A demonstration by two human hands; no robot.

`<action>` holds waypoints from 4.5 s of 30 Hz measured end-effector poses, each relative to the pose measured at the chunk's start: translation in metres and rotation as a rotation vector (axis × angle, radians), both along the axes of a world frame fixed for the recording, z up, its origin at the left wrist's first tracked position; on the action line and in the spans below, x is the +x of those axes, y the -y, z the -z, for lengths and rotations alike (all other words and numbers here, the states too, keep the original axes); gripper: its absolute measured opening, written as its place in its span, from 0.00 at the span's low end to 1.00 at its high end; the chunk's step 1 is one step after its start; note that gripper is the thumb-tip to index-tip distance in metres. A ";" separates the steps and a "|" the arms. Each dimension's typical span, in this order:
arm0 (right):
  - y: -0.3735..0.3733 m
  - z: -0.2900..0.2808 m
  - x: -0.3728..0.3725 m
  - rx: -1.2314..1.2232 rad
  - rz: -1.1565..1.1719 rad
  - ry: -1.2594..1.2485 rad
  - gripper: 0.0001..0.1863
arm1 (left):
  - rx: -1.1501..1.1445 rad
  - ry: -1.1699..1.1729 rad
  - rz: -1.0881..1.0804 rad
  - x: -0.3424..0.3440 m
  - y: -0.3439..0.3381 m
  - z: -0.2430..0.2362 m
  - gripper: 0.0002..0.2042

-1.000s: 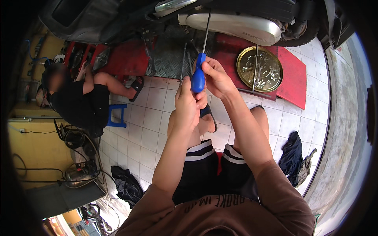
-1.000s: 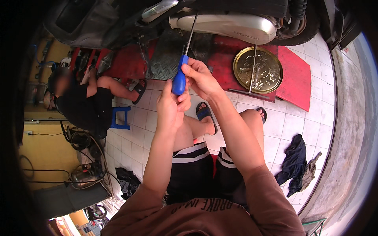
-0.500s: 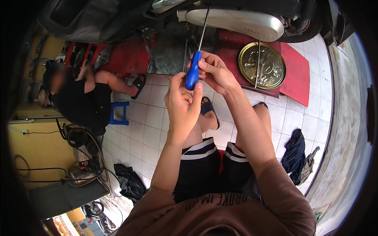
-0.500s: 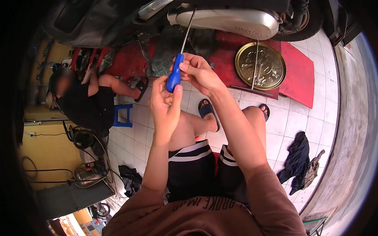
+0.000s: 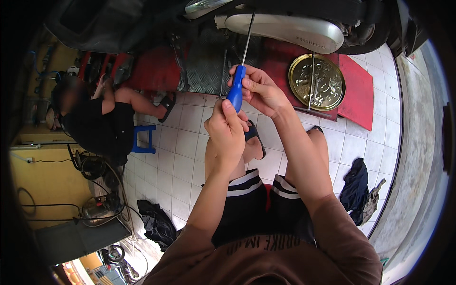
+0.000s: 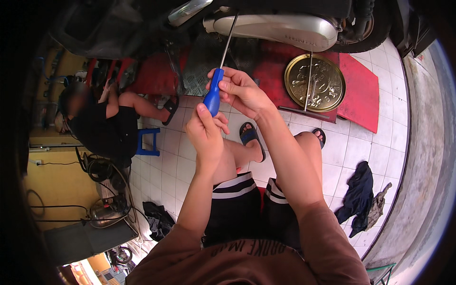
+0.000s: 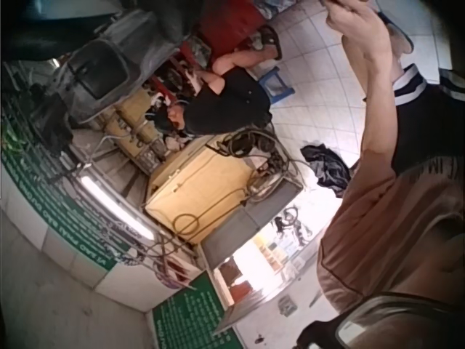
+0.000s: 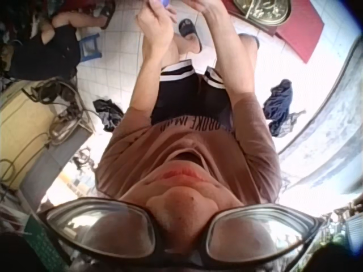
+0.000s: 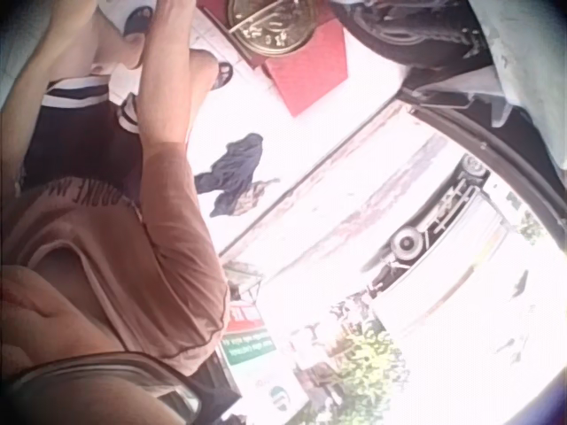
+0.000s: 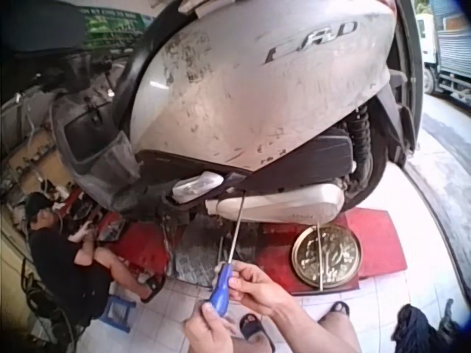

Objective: The person sits on a low stool and uses a blue screwdriver to loosen and remove a bolt from the side panel of a white scooter. They then switch to a T-handle wrench to continue working on the same bolt area, manipulating the tool with both hands.

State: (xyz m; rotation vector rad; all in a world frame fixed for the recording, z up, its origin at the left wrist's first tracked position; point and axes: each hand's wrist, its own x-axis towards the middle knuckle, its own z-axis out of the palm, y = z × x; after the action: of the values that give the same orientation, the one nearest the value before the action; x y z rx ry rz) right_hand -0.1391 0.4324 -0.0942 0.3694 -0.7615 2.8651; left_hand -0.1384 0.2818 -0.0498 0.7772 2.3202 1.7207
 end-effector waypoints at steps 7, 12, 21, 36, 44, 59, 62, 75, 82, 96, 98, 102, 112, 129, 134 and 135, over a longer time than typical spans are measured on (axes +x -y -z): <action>0.004 -0.003 -0.002 0.041 0.073 0.058 0.17 | -0.033 -0.068 -0.008 0.006 -0.003 -0.018 0.15; 0.008 0.000 -0.007 0.065 0.100 0.062 0.17 | -0.128 -0.312 -0.113 0.009 0.007 -0.014 0.17; -0.006 0.004 -0.001 -0.048 -0.173 -0.118 0.24 | 0.084 0.125 0.011 0.008 0.002 -0.008 0.19; -0.005 0.007 -0.003 0.063 -0.024 0.013 0.20 | 0.359 0.607 0.000 0.004 0.000 -0.002 0.21; -0.003 0.018 -0.008 0.028 -0.010 0.032 0.20 | 0.021 -0.015 -0.017 0.010 0.002 0.003 0.13; -0.002 0.012 -0.005 0.059 0.039 0.006 0.19 | -0.126 -0.298 -0.021 0.009 -0.001 -0.010 0.15; -0.002 0.017 -0.008 0.062 0.061 0.029 0.20 | -0.153 -0.218 -0.001 0.008 -0.001 -0.003 0.17; -0.010 0.024 -0.008 0.027 -0.026 -0.025 0.18 | 0.013 0.142 0.026 0.009 -0.002 -0.001 0.22; -0.003 -0.003 0.001 -0.091 -0.096 0.006 0.15 | 0.111 0.446 -0.004 0.010 0.004 -0.003 0.25; -0.003 -0.001 0.002 -0.016 -0.099 -0.052 0.19 | 0.228 0.314 0.086 0.010 0.002 -0.006 0.18; -0.008 0.003 0.001 0.074 -0.060 -0.019 0.24 | 0.209 0.366 0.110 0.007 0.004 -0.006 0.18; -0.007 0.013 -0.001 0.130 -0.027 0.031 0.28 | 0.139 -0.063 0.067 0.008 -0.003 -0.006 0.21; -0.007 -0.003 0.003 0.122 -0.036 -0.039 0.25 | 0.073 0.139 0.121 0.006 0.006 -0.003 0.17; -0.002 0.009 -0.005 0.102 0.058 -0.078 0.24 | 0.203 -0.128 0.035 0.011 -0.006 -0.009 0.24; 0.007 0.006 -0.006 0.010 0.093 -0.058 0.24 | 0.121 -0.504 -0.072 0.007 -0.013 0.000 0.21; 0.008 0.003 -0.006 -0.009 0.096 -0.046 0.25 | 0.140 -0.478 -0.076 0.008 -0.013 -0.001 0.21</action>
State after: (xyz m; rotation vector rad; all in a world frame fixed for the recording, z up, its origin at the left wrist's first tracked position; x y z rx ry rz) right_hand -0.1449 0.4241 -0.0975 0.3847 -0.7370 2.7601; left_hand -0.1303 0.2944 -0.0488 1.2630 2.5655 1.9165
